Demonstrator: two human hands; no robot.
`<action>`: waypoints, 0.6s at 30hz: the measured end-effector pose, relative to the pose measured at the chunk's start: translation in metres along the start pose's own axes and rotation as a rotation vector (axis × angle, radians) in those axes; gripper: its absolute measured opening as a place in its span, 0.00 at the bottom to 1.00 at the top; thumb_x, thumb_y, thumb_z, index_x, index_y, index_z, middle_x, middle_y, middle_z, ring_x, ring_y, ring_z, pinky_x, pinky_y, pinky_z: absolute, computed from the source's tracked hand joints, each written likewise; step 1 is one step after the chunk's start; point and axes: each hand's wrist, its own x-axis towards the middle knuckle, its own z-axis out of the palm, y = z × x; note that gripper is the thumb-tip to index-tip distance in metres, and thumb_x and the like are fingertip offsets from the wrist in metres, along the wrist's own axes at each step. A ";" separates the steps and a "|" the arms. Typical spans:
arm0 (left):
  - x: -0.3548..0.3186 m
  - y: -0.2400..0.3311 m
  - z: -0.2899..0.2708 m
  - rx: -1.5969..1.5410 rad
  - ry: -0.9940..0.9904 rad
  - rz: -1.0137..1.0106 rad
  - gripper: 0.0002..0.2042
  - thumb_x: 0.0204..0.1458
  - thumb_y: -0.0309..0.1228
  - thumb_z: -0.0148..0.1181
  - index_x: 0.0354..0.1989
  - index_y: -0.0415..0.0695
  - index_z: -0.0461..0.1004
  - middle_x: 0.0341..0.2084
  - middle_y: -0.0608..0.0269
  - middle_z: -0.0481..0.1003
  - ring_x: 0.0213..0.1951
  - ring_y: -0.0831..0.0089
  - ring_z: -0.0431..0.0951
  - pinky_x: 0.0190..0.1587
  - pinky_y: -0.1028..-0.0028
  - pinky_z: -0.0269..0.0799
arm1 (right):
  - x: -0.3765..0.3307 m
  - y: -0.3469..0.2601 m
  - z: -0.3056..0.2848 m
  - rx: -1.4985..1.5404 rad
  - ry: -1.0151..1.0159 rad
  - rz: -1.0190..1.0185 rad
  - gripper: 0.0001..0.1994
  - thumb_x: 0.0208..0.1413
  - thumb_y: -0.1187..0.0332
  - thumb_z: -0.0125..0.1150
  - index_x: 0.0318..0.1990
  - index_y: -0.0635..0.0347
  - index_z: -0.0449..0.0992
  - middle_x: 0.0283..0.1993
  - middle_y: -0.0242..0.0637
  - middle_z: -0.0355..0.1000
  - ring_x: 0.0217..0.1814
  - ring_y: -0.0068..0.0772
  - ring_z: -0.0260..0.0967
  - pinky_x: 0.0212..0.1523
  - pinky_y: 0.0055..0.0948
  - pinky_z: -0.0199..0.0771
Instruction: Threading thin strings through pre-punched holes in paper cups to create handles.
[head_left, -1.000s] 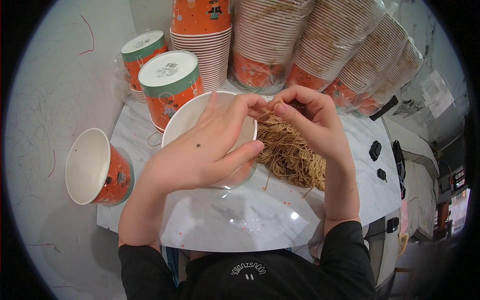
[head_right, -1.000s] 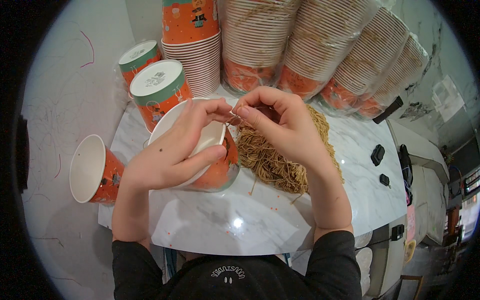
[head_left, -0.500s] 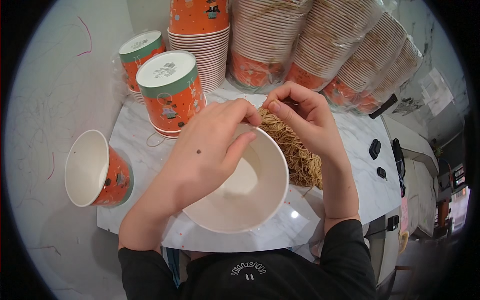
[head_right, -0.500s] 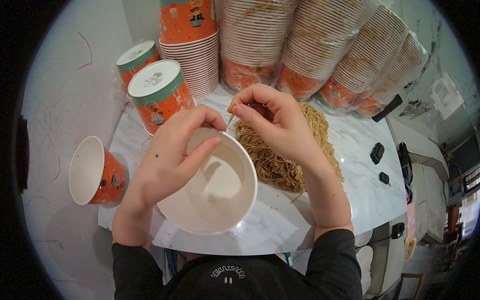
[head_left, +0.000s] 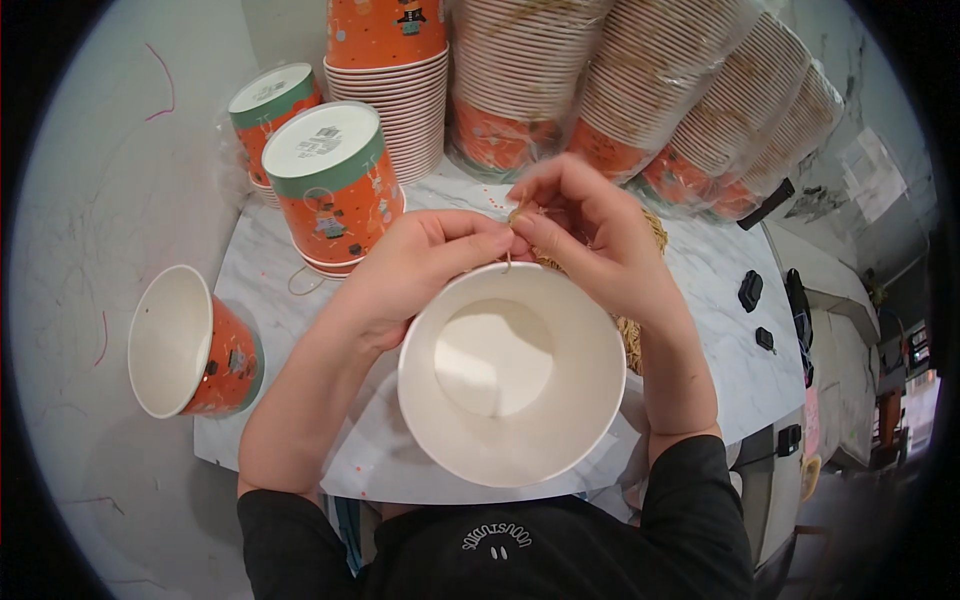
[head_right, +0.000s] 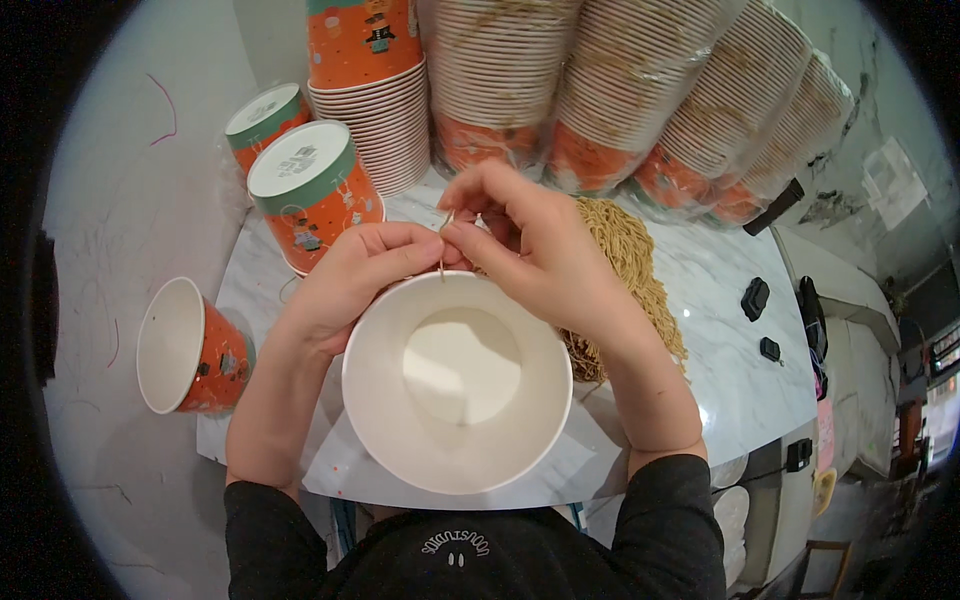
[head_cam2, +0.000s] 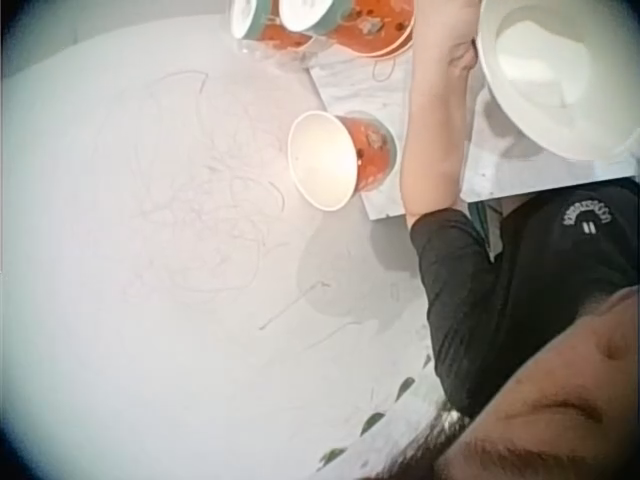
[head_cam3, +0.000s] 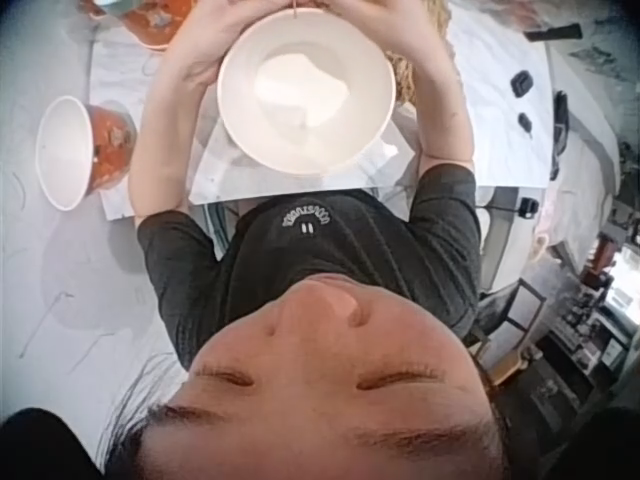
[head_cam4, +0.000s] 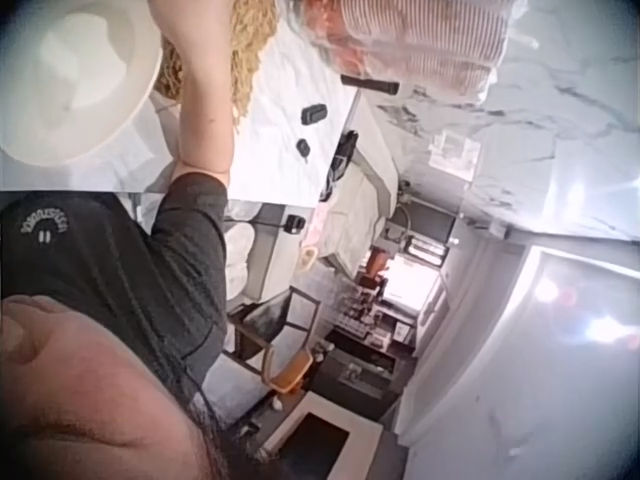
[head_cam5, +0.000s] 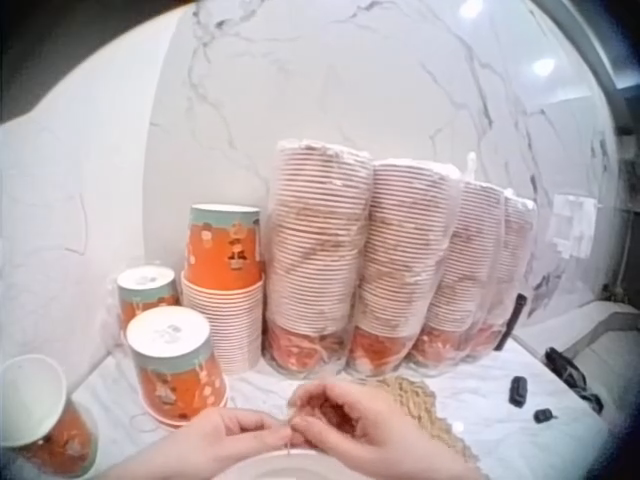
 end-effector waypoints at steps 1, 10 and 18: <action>-0.001 -0.001 -0.003 -0.027 0.068 -0.021 0.10 0.64 0.29 0.60 0.45 0.35 0.80 0.39 0.59 0.83 0.38 0.76 0.84 0.43 0.74 0.82 | 0.002 -0.001 -0.001 -0.055 0.016 -0.028 0.03 0.63 0.74 0.63 0.40 0.64 0.77 0.31 0.27 0.70 0.29 0.14 0.66 0.30 0.19 0.65; 0.002 0.000 -0.006 -0.048 0.062 -0.013 0.09 0.63 0.29 0.59 0.41 0.34 0.81 0.36 0.57 0.83 0.36 0.74 0.83 0.42 0.74 0.81 | 0.005 0.002 -0.028 -0.630 -0.002 -0.448 0.09 0.52 0.80 0.67 0.41 0.63 0.83 0.38 0.38 0.76 0.40 0.37 0.75 0.37 0.30 0.74; -0.023 0.026 -0.009 -0.034 0.021 0.021 0.06 0.55 0.26 0.65 0.36 0.36 0.83 0.30 0.62 0.83 0.30 0.80 0.81 0.33 0.79 0.76 | -0.023 -0.041 0.016 -0.834 0.126 -0.919 0.18 0.35 0.73 0.64 0.39 0.69 0.80 0.45 0.41 0.75 0.40 0.40 0.73 0.39 0.33 0.78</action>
